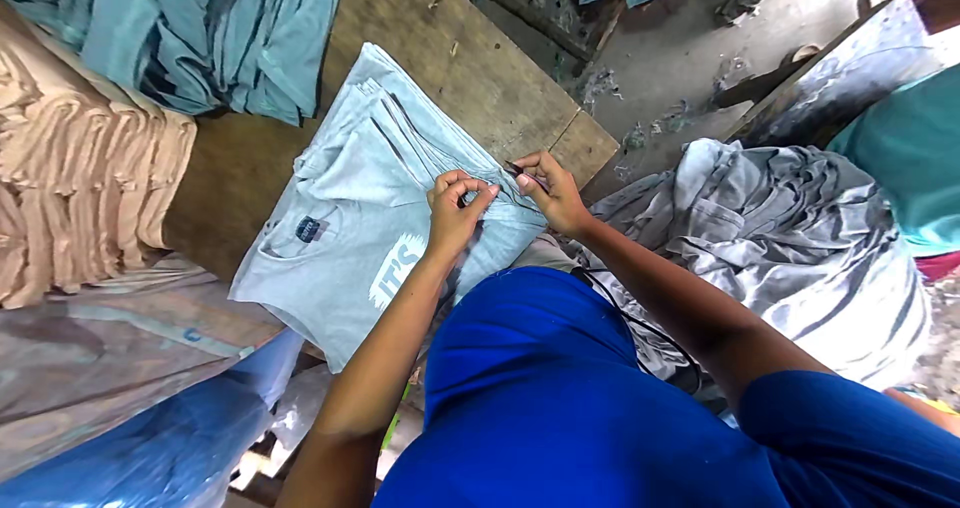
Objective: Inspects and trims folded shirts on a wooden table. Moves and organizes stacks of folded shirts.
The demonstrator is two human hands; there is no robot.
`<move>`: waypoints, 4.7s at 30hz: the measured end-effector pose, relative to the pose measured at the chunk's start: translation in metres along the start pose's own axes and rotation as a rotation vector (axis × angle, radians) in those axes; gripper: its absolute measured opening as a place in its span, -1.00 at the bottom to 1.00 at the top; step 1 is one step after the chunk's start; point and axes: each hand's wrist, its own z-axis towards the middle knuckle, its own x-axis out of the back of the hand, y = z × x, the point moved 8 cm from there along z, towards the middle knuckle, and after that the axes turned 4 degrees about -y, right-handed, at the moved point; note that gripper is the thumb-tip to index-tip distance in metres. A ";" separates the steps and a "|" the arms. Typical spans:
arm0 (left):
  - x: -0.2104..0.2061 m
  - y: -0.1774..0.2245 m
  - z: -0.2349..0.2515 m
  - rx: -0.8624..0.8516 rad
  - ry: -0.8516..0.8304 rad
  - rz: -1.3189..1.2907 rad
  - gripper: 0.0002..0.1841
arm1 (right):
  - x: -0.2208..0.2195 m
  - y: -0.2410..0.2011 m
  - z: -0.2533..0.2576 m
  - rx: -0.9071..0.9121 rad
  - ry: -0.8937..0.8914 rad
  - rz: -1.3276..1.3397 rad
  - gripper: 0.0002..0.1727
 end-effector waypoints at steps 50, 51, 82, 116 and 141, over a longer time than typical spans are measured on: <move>-0.002 -0.011 -0.001 -0.058 -0.073 -0.060 -0.83 | -0.014 0.009 0.004 -0.089 -0.238 -0.151 -0.62; -0.001 -0.011 -0.002 -0.060 -0.072 -0.058 -0.83 | -0.014 0.008 0.004 -0.085 -0.241 -0.151 -0.63; 0.000 -0.010 -0.001 -0.054 -0.059 -0.072 -0.85 | -0.009 0.007 0.003 -0.063 -0.233 -0.162 -0.63; 0.017 0.018 0.002 -0.217 -0.047 -0.229 -0.61 | -0.001 -0.014 0.023 -0.147 -0.048 0.098 -0.64; 0.142 0.047 0.053 -0.341 0.567 0.488 -0.54 | -0.059 -0.075 0.016 -0.189 -0.267 0.108 -0.60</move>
